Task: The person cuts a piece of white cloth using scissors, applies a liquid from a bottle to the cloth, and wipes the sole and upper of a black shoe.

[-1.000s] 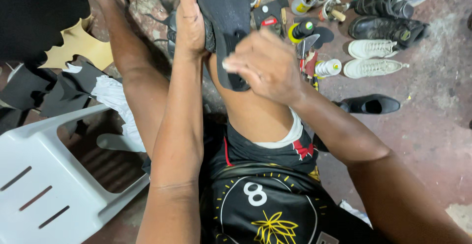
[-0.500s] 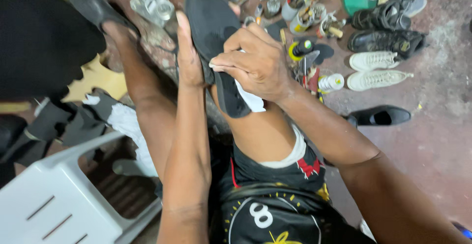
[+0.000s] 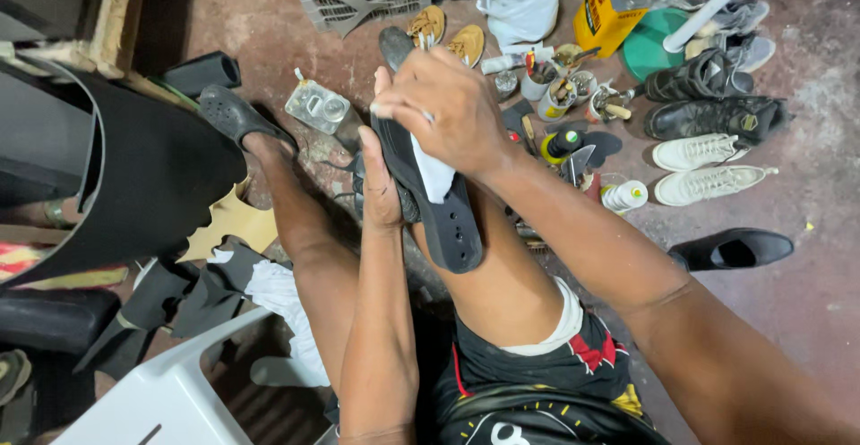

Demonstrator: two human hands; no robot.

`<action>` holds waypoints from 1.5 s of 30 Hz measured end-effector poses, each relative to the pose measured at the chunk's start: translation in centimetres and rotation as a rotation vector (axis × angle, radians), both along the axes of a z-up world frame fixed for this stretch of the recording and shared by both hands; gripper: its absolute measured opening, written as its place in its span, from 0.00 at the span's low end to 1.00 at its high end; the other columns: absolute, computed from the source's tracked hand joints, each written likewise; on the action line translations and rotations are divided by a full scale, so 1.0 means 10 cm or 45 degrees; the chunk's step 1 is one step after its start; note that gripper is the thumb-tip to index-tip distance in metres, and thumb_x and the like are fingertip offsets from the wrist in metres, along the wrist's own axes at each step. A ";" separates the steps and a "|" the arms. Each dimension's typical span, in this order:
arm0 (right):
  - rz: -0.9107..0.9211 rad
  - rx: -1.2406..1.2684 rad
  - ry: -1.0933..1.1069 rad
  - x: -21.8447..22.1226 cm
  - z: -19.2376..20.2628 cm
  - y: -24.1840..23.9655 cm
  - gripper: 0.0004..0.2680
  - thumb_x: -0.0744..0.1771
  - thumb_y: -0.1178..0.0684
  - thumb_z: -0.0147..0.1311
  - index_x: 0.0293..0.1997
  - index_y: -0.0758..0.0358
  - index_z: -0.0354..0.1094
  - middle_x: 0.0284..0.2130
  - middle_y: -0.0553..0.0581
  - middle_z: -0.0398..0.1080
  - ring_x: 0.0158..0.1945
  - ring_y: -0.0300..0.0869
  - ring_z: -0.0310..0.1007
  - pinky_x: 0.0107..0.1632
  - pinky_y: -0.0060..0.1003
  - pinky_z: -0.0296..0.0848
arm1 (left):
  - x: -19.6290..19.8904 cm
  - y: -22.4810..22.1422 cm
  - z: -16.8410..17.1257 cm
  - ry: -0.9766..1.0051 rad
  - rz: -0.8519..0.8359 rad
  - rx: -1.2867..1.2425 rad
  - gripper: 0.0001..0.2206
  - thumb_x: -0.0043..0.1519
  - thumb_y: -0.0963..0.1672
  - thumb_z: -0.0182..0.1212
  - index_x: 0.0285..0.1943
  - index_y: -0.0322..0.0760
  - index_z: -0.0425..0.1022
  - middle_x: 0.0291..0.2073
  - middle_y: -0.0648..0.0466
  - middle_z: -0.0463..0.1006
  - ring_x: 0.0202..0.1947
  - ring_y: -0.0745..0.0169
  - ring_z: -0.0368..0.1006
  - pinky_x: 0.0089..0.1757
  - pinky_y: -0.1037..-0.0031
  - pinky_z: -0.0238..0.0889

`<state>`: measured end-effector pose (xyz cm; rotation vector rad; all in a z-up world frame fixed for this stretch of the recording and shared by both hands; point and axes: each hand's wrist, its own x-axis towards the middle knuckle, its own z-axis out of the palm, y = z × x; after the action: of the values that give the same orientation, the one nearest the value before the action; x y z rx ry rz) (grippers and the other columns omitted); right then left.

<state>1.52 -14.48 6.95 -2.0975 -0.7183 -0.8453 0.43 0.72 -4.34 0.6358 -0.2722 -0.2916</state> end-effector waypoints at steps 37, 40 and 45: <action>0.232 0.050 0.315 -1.12 -0.45 -0.38 0.06 0.65 0.60 0.66 0.44 0.61 0.75 0.36 0.54 0.72 0.39 0.48 0.73 0.43 0.42 0.71 | 0.01 -0.02 0.22 -0.117 0.146 -0.028 0.39 0.71 0.62 0.42 0.86 0.48 0.36 0.50 0.38 0.78 0.44 0.46 0.78 0.45 0.64 0.74; 0.284 -0.092 0.254 -1.26 -0.54 -0.36 0.06 0.64 0.61 0.65 0.43 0.59 0.77 0.34 0.54 0.72 0.38 0.48 0.72 0.41 0.41 0.70 | 0.04 0.03 0.20 -0.113 0.184 -0.040 0.38 0.71 0.61 0.41 0.87 0.48 0.37 0.50 0.39 0.78 0.44 0.47 0.78 0.45 0.65 0.75; 0.459 -0.066 0.418 -1.47 -0.50 -0.52 0.07 0.63 0.60 0.65 0.43 0.59 0.76 0.38 0.53 0.75 0.39 0.45 0.73 0.41 0.38 0.72 | 0.05 0.06 0.24 -0.053 0.192 -0.068 0.37 0.70 0.60 0.41 0.86 0.52 0.37 0.50 0.41 0.77 0.44 0.48 0.78 0.46 0.64 0.75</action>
<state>-13.15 -19.69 2.00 -2.0006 -0.9057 -0.2800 0.93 1.35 -1.94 0.6069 -0.2697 -0.1260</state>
